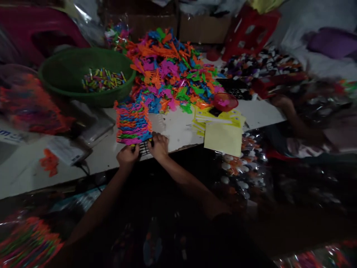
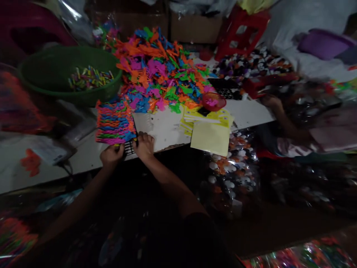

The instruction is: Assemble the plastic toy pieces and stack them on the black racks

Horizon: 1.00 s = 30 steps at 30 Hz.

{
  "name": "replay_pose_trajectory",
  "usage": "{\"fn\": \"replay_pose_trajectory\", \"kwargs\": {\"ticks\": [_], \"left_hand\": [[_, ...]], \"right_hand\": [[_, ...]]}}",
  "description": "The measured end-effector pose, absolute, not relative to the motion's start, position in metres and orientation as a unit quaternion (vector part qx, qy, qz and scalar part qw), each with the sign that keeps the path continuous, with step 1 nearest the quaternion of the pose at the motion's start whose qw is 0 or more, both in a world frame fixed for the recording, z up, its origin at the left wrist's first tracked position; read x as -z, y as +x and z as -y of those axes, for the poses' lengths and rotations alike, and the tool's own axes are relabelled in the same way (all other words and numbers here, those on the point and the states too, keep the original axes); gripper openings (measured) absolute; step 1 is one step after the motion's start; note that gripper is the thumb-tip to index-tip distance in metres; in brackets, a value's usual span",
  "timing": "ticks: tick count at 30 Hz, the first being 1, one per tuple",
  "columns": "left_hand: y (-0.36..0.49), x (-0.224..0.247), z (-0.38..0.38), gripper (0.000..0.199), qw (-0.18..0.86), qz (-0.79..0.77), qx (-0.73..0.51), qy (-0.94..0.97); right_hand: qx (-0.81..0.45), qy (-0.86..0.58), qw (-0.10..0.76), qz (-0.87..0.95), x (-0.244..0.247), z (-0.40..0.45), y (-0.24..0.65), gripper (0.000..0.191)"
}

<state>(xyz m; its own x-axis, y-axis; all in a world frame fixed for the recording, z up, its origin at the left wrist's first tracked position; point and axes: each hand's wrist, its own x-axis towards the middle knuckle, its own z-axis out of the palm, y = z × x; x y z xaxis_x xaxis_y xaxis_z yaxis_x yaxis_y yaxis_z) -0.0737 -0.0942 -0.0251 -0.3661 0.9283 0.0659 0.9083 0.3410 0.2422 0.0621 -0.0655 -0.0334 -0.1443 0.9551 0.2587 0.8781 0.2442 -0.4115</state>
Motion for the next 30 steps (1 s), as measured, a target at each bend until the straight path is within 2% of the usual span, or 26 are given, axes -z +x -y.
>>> {"fn": "replay_pose_trajectory", "kwargs": {"ticks": [9, 16, 20, 24, 30], "left_hand": [[-0.074, 0.025, 0.098, 0.041, 0.046, -0.804, -0.159, 0.57], [-0.081, 0.021, 0.101, 0.036, 0.087, -0.765, -0.187, 0.61], [-0.085, 0.018, 0.1, 0.04, 0.13, -0.783, -0.164, 0.586], [-0.087, 0.031, 0.1, 0.036, 0.137, -0.768, -0.17, 0.602], [-0.091, 0.052, 0.104, 0.033, 0.132, -0.756, -0.186, 0.613]], "right_hand": [[-0.083, -0.612, 0.244, 0.748, 0.035, 0.067, 0.062, 0.029], [-0.089, -0.62, 0.24, 0.742, 0.032, 0.062, 0.062, 0.023], [-0.073, -0.61, 0.276, 0.74, 0.037, 0.059, 0.062, 0.017], [-0.044, -0.591, 0.313, 0.742, 0.046, 0.059, 0.064, 0.019], [-0.082, -0.607, 0.259, 0.747, 0.049, 0.06, 0.065, 0.025]]}}
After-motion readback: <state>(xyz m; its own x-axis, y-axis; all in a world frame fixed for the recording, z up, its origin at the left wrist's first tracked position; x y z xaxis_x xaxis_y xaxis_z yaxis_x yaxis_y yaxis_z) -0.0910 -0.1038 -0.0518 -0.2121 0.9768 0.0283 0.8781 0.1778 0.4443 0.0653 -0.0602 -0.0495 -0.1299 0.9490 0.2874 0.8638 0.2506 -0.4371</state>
